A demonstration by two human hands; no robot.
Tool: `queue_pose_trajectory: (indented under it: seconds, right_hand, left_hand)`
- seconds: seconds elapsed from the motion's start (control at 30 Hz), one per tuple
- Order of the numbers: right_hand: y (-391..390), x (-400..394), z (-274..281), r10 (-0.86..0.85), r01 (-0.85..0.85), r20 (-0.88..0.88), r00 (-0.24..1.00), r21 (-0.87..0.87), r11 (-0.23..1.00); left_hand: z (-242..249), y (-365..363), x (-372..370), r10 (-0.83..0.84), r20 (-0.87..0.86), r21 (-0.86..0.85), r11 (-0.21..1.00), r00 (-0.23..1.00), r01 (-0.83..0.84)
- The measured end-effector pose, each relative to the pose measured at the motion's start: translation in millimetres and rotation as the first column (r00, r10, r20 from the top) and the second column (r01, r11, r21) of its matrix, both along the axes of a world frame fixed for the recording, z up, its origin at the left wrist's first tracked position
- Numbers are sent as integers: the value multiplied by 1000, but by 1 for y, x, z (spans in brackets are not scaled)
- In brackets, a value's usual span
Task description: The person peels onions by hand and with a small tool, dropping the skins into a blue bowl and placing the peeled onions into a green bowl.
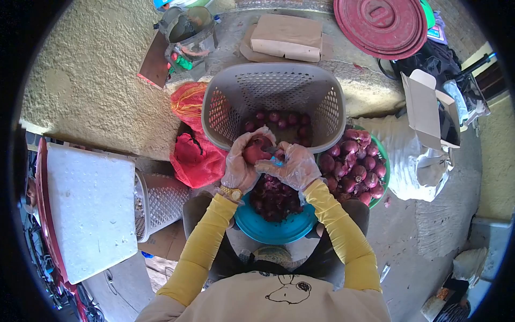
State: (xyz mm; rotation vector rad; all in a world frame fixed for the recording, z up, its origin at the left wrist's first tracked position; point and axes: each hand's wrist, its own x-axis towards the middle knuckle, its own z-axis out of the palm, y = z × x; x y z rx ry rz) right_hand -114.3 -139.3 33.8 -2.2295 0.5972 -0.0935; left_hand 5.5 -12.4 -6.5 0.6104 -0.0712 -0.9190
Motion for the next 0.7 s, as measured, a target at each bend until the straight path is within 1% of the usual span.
queue_pose_trajectory:
  seconds: [0.03, 0.1, 0.13, 0.2, 0.23, 0.3, 0.33, 0.4, 0.43, 0.5, 0.53, 0.6, 0.63, 0.67, 0.7]
  right_hand:
    - [-1, 0, -5, -2, 2, 1, 1000, -1, 1000]
    - [-3, 1, -13, 33, -17, 225, 974, -73, 997]
    - [-4, -1, -10, 32, -16, 225, 974, -73, 997]
    - [-7, -3, 0, 27, -21, 114, 993, -56, 998]
    - [-8, -3, -1, 25, -18, 113, 993, -57, 998]
    - [-9, -2, -6, -6, 9, 85, 996, -33, 999]
    - [-10, -1, -6, -7, 10, 84, 996, -33, 999]
    - [-10, -1, -5, 9, -9, -3, 1000, 6, 1000]
    - [-10, -1, -5, 8, -8, -3, 1000, 6, 1000]
    - [-9, -1, -4, 13, -18, 51, 999, 88, 996]
    - [-9, -1, -2, 13, -17, 51, 999, 88, 996]
    - [-7, 0, 3, 29, -29, -21, 999, 5, 1000]
    - [-7, 1, 3, 29, -29, -22, 999, 5, 1000]
    - [-7, 1, 3, 28, -28, -24, 999, 4, 1000]
    - [-7, 1, 3, 26, -26, -27, 999, 3, 1000]
  left_hand:
    - [6, 0, -3, -2, 1, -1, 1000, 1000, 2]
    - [20, 1, -10, -38, -149, 48, 998, 988, 46]
    - [19, 0, -10, -39, -149, 48, 998, 988, 47]
    - [12, -3, -10, -13, -141, -7, 1000, 990, 12]
    - [8, -2, -9, -15, -143, -8, 1000, 990, 15]
    - [2, 1, -8, -56, -21, 37, 998, 998, 56]
    - [-1, 1, -9, -57, -22, 37, 998, 998, 58]
    - [-3, 1, -11, -27, 55, 43, 999, 998, 25]
    - [-2, 2, -11, -27, 55, 43, 999, 998, 25]
    - [1, 2, -12, -13, 123, 59, 998, 992, 6]
    - [-2, 1, -12, -13, 123, 59, 998, 992, 6]
    - [-6, -2, -13, 54, 260, 155, 983, 964, -97]
    - [-3, -2, -11, 54, 260, 155, 983, 964, -97]
    - [-1, 0, -9, 23, 68, 67, 997, 997, -28]
    - [4, 0, -8, -28, -122, -34, 999, 992, 24]
